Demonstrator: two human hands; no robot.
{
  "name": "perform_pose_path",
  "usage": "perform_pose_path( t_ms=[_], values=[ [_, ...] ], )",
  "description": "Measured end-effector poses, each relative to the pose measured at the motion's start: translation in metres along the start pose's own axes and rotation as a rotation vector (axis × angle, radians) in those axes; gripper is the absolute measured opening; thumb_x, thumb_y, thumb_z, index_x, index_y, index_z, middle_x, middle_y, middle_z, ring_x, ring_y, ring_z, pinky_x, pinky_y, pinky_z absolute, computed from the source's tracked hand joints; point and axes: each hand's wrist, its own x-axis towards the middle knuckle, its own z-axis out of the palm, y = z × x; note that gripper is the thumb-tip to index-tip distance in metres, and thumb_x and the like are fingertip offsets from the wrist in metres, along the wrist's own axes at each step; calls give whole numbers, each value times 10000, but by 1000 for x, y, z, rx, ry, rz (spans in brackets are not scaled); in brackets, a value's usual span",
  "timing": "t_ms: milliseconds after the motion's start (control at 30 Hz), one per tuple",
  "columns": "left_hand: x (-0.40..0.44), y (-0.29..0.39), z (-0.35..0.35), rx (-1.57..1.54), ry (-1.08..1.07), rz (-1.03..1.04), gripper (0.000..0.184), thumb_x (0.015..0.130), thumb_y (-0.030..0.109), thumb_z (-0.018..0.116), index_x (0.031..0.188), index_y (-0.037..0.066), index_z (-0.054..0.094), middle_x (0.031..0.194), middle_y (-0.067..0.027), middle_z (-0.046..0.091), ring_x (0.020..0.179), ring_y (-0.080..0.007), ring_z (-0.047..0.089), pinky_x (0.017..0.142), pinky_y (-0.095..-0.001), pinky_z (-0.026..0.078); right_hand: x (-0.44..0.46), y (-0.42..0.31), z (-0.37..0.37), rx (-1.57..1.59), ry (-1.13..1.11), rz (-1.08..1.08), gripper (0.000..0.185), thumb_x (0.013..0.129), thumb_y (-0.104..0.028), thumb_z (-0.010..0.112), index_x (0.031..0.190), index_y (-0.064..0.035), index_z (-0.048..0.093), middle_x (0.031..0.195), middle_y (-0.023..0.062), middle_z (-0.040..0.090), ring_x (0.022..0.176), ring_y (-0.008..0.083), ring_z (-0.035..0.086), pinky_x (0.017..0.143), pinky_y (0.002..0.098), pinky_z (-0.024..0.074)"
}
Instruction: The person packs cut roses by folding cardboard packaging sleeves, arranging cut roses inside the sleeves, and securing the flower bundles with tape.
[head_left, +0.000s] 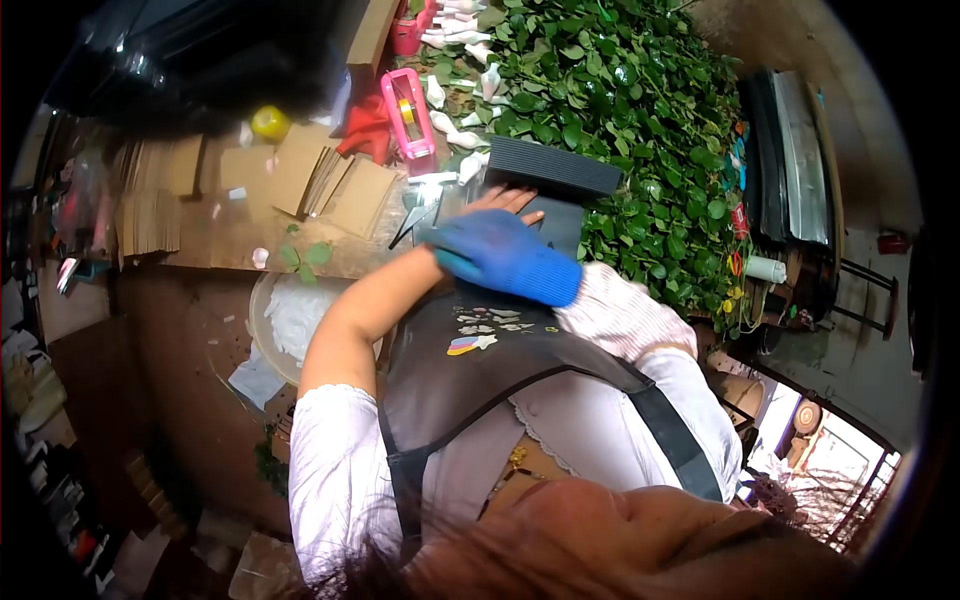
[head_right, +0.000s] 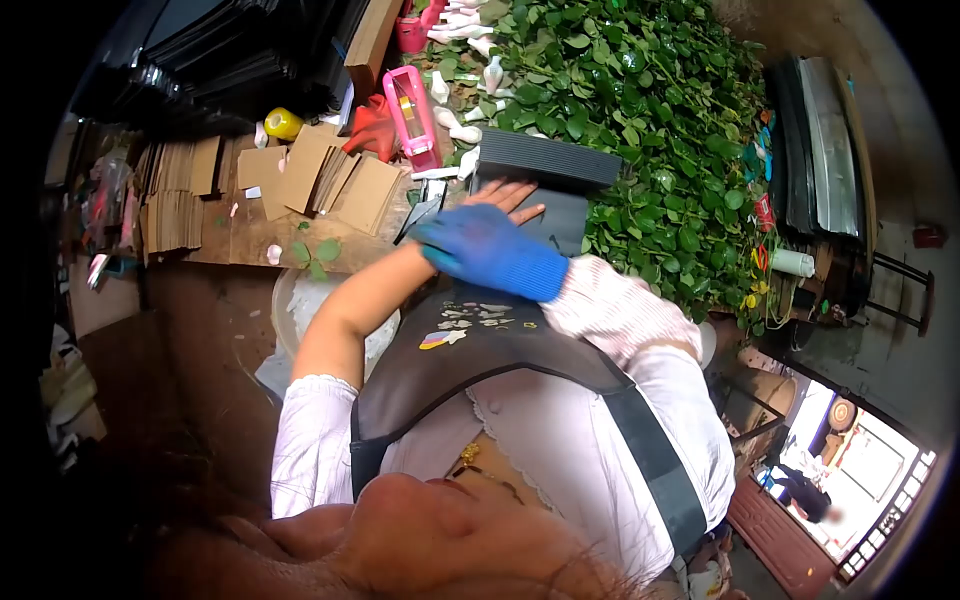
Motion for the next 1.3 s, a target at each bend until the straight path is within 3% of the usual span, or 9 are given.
perform_pose_path(
  t_ms=[167,233,600,767,900,967,1100,1133,1300],
  values=[
    [7,-26,67,-330,-206,-206,612,960,518,424,1509,252,384,1574,-159,320,1466,-272,291,1182,-491,193,157,53,124,-312,232,-276,146,840,-194,608,981,-173,640,786,38,634,738,257,660,591,416,504],
    [-3,-32,91,-7,-181,-63,599,966,564,388,1512,319,367,1592,-154,285,1476,-263,270,1182,-491,194,170,69,156,-495,140,-277,138,839,-193,607,971,-174,639,789,36,635,738,254,661,588,413,503],
    [3,-15,36,-70,-95,-18,535,954,365,490,1460,193,466,1546,-183,351,1434,-299,333,1150,-486,264,156,68,136,-539,-107,-211,92,833,-187,601,919,-179,634,804,26,642,740,239,663,568,396,499],
    [3,-12,17,-13,-81,44,591,922,323,518,1486,173,424,1542,-215,338,1399,-340,376,1121,-504,313,71,24,15,-29,466,-95,226,840,-318,648,1011,-176,692,878,74,679,750,279,661,648,417,528],
    [6,-5,-2,-69,-154,20,649,889,409,566,1466,137,447,1545,-216,323,1407,-371,339,1142,-503,289,-29,47,15,361,408,284,287,928,-381,602,975,-119,708,928,131,692,794,346,653,708,425,523],
    [10,2,-13,-121,-219,-65,660,862,423,605,1444,140,477,1559,-220,295,1427,-360,311,1148,-505,284,-69,66,5,357,-34,443,361,955,-436,561,991,-109,709,944,135,707,806,331,668,732,399,530],
    [2,-9,6,-420,-196,-195,530,875,397,586,1295,73,585,1395,-187,520,1298,-382,465,1127,-518,304,-85,84,-7,411,-283,771,498,908,-556,559,962,-88,723,951,154,714,822,331,678,817,428,519],
    [-2,-14,5,-327,-12,24,450,875,308,602,1235,37,615,1261,-178,617,1211,-384,540,1099,-504,349,-86,90,-5,472,-347,825,511,909,-561,553,960,-82,724,954,150,715,826,331,679,816,428,519],
    [-38,-6,-12,-173,332,-301,362,762,-53,632,1117,16,644,1140,-156,656,1100,-355,613,991,-440,478,-77,91,5,165,-366,773,573,917,-594,485,982,-91,750,991,158,721,921,349,676,841,449,517]
  ],
)
